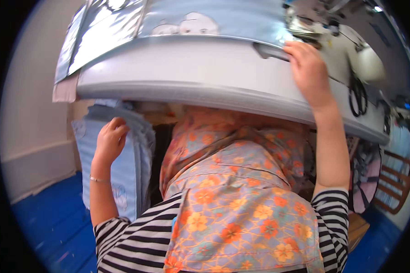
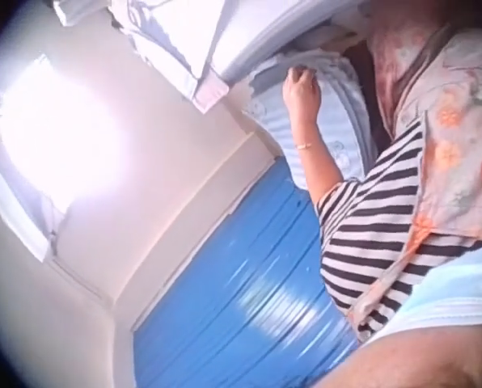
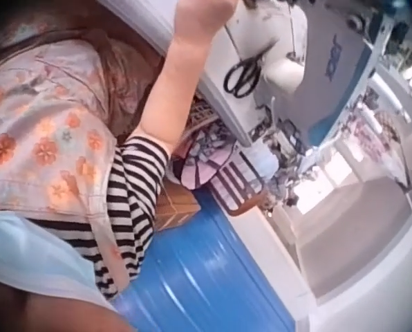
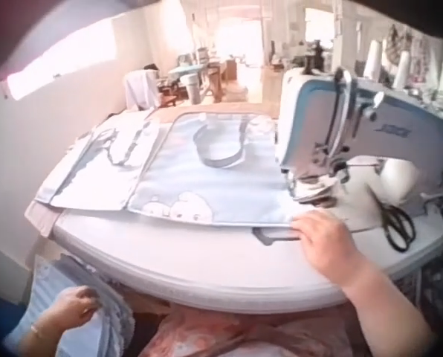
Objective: Sewing straps onto blue fabric items using an industrial sewing machine.
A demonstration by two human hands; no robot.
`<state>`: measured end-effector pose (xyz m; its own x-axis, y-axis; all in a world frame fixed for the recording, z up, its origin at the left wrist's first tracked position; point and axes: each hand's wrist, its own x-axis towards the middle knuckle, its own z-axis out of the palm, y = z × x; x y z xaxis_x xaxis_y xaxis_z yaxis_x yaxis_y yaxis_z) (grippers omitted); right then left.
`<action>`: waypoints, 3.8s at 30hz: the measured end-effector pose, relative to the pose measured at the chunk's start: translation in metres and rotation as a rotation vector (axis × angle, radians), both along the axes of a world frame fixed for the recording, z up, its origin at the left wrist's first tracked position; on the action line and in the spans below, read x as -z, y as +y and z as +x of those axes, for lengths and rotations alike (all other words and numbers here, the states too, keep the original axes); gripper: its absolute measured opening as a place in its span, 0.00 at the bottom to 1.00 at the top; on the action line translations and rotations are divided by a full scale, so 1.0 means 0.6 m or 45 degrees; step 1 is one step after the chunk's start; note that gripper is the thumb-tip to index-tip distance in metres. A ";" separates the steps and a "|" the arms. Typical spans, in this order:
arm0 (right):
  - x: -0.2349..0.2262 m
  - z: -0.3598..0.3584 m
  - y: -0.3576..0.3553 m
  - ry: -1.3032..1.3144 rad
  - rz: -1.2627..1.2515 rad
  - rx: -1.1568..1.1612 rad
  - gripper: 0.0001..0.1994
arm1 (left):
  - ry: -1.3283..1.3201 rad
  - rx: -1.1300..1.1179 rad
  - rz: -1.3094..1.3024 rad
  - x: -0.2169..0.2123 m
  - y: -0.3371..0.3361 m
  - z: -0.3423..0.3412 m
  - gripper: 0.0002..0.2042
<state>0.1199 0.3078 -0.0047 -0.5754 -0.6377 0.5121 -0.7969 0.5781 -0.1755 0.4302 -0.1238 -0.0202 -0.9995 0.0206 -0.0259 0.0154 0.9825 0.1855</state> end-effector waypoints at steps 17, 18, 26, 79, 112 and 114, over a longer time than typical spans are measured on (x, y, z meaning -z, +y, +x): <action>0.015 -0.014 0.001 0.062 -0.051 0.012 0.10 | -0.284 0.103 -0.058 0.014 0.001 0.013 0.06; 0.017 -0.015 0.002 0.032 -0.062 0.013 0.10 | -0.247 0.127 -0.084 0.016 -0.004 0.016 0.07; 0.016 -0.009 0.004 0.012 -0.099 0.013 0.10 | 0.391 0.257 -0.367 0.010 -0.024 0.024 0.11; 0.012 0.156 0.041 -0.232 -0.271 -0.023 0.17 | 0.568 0.588 0.197 -0.023 0.388 -0.425 0.20; 0.004 0.106 0.016 -0.072 -0.144 -0.011 0.18 | 0.309 0.288 -0.049 -0.084 0.192 -0.267 0.28; 0.002 0.100 0.011 -0.046 -0.121 -0.010 0.16 | 0.408 0.289 -0.055 -0.081 0.186 -0.284 0.25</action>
